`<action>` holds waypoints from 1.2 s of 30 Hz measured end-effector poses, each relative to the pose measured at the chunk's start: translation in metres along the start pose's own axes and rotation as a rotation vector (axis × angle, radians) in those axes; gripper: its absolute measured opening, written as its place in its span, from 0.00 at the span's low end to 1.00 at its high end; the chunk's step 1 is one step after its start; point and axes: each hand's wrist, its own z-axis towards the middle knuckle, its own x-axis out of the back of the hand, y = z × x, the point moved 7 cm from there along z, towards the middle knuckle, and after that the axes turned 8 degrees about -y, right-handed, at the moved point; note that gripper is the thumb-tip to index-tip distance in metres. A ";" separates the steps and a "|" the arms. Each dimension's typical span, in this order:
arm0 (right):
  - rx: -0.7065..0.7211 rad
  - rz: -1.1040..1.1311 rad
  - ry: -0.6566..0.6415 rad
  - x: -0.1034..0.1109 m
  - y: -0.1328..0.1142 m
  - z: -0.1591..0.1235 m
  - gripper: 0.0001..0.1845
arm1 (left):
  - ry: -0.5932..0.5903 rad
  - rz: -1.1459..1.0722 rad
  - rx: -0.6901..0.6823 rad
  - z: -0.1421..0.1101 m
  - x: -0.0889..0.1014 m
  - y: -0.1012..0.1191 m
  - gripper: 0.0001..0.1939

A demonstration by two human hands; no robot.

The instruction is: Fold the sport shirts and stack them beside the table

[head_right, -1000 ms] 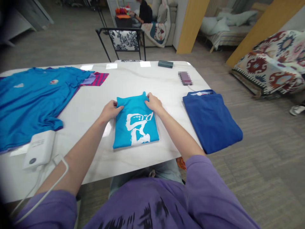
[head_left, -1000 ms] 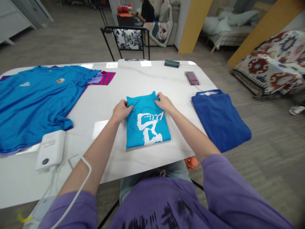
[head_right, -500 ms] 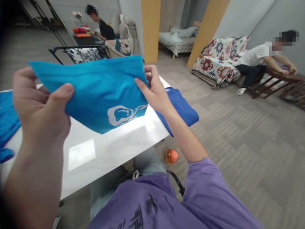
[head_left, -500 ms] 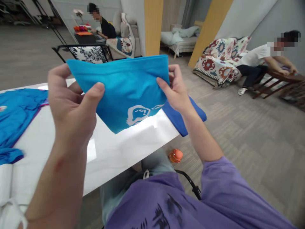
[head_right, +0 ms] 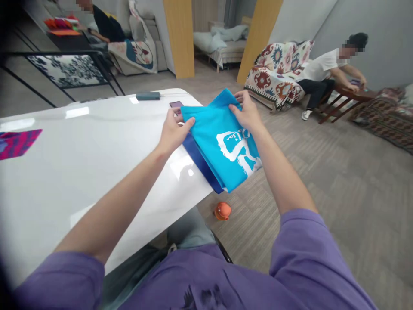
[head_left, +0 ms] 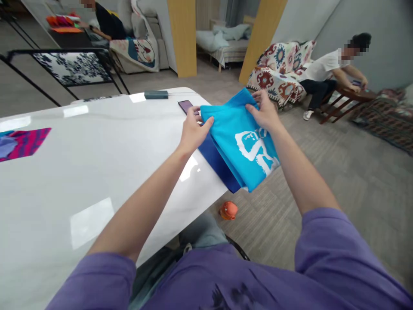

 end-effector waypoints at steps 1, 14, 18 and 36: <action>-0.023 -0.086 -0.021 -0.019 0.017 0.003 0.35 | -0.002 0.087 0.113 0.002 0.000 -0.025 0.40; 0.041 -0.372 -0.317 -0.168 0.086 -0.045 0.51 | 0.186 0.584 0.501 -0.217 0.276 -0.073 0.42; 0.160 -0.342 -0.198 -0.196 0.037 -0.004 0.41 | 0.384 0.847 0.682 -0.319 0.393 -0.062 0.28; 0.679 -0.002 -0.856 -0.658 -0.559 0.040 0.21 | 0.659 0.978 1.133 -0.517 0.619 -0.109 0.21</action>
